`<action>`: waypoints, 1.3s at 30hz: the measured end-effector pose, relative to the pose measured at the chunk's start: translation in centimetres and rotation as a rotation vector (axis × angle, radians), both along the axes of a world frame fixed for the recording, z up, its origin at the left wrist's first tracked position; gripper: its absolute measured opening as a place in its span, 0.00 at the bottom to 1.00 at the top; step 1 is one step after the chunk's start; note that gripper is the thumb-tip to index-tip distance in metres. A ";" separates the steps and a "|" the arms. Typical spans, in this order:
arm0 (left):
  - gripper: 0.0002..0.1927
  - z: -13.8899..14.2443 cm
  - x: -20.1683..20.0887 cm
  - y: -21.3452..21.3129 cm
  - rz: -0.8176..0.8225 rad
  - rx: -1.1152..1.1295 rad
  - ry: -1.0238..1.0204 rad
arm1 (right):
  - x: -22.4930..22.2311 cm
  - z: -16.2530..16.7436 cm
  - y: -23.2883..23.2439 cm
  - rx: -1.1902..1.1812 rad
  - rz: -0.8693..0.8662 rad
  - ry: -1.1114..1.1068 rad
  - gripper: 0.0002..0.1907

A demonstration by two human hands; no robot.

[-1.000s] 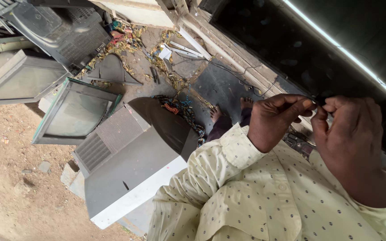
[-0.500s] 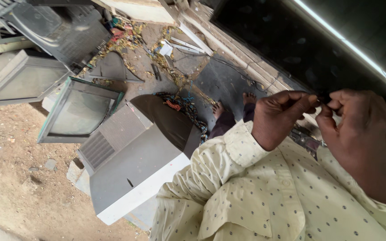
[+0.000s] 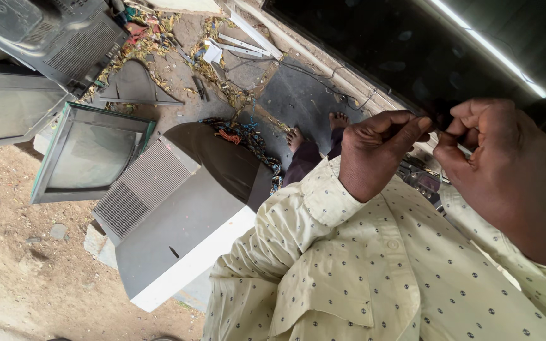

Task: The person sits and manipulates a small dark electronic component with both hands, pinching and working at its edge for most of the episode, briefly pausing and looking around before resuming. The component stays in hand throughout and no tool is used.

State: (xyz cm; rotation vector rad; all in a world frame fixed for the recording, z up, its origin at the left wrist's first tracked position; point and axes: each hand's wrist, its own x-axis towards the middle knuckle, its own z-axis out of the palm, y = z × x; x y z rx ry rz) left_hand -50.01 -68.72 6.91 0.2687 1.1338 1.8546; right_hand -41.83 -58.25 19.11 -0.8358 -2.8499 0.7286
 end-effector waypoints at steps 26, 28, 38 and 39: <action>0.04 -1.0 0.1 -0.4 0.022 -0.021 0.059 | 0.0 -0.3 -1.9 -0.035 -0.023 0.000 0.19; 0.04 -0.9 0.0 -0.2 0.027 0.008 0.049 | 0.3 -0.3 -1.6 -0.031 -0.040 0.039 0.19; 0.09 2.7 -1.1 -1.9 0.132 -0.193 0.697 | 0.3 -0.3 -1.5 -0.214 -0.156 0.186 0.19; 0.13 3.3 -1.2 -2.1 0.163 -0.216 0.815 | 0.2 -0.3 -1.4 -0.228 -0.150 0.207 0.19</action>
